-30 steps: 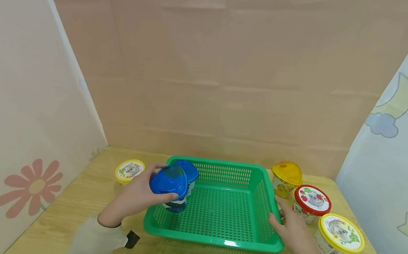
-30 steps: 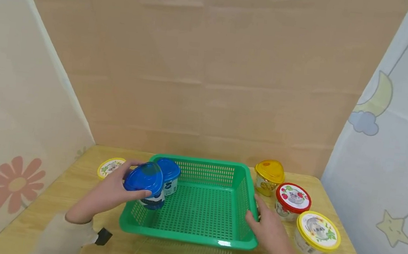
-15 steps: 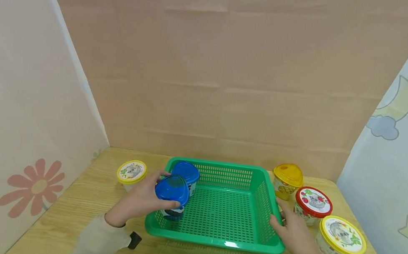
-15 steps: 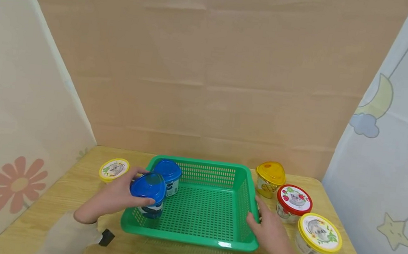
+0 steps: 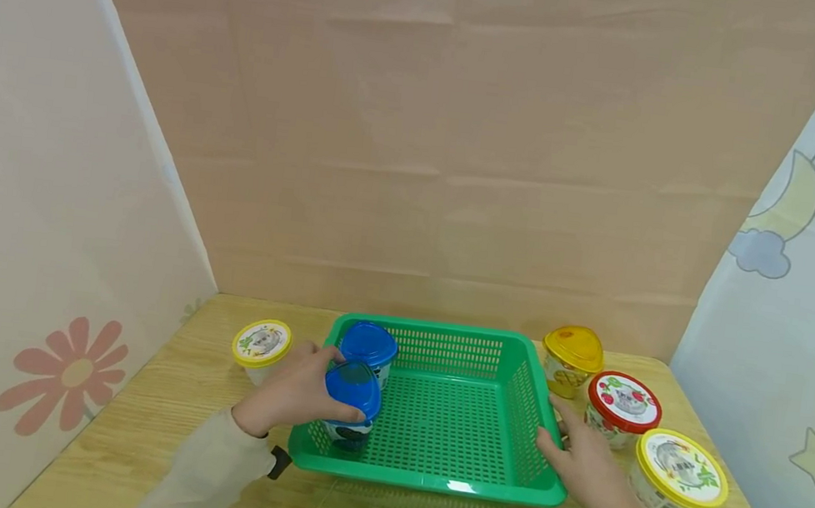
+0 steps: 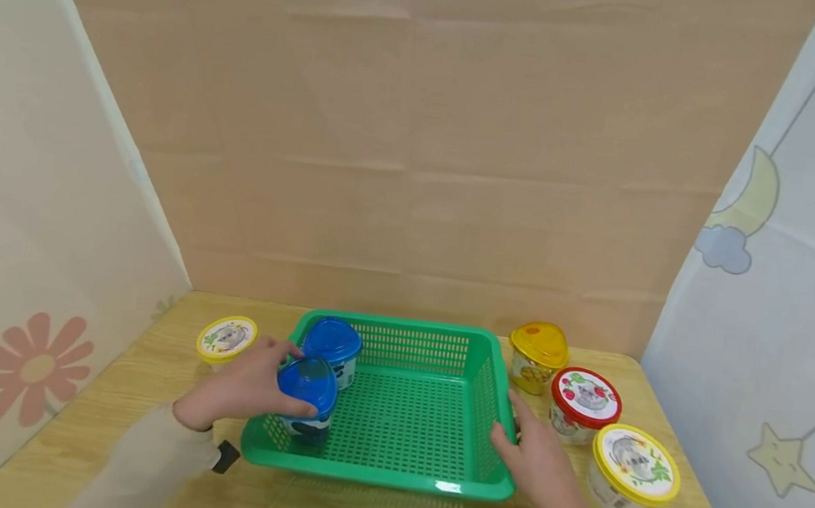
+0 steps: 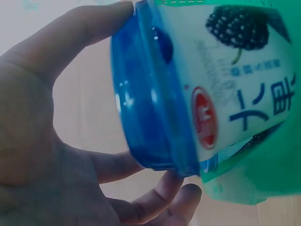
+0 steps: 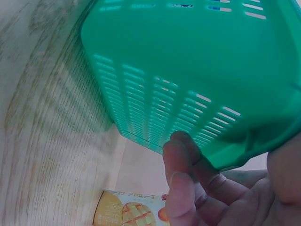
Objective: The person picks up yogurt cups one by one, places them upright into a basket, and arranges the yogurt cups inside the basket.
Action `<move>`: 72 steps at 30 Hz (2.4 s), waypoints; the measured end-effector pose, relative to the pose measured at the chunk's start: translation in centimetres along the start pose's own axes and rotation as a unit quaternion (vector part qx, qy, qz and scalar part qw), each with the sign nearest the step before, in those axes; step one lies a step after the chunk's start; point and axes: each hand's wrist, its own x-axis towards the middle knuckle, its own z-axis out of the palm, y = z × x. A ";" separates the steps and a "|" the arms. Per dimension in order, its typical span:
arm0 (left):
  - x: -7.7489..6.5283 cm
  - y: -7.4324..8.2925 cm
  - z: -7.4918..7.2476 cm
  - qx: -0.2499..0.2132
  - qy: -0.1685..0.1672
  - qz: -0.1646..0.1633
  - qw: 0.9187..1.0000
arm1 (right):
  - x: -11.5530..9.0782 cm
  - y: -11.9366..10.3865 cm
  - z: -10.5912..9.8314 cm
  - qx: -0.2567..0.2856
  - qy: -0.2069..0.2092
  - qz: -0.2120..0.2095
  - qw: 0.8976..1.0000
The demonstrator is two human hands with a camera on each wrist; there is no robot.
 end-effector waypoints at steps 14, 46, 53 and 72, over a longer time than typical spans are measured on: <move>1.2 0.5 1.0 0.034 -0.046 0.006 0.998 | -0.2 -0.2 -0.1 -0.004 -0.001 -0.001 1.000; 1.4 -0.4 0.0 -0.004 -0.044 -0.012 0.999 | 0.2 0.1 0.0 -0.006 -0.010 0.012 1.000; 1.9 -3.0 -1.2 -0.004 0.024 -0.024 0.999 | 0.2 0.0 0.0 -0.004 -0.011 0.014 1.000; 1.7 -12.1 -1.3 0.006 0.138 -0.133 0.981 | 0.0 -0.2 0.0 0.001 -0.012 0.016 1.000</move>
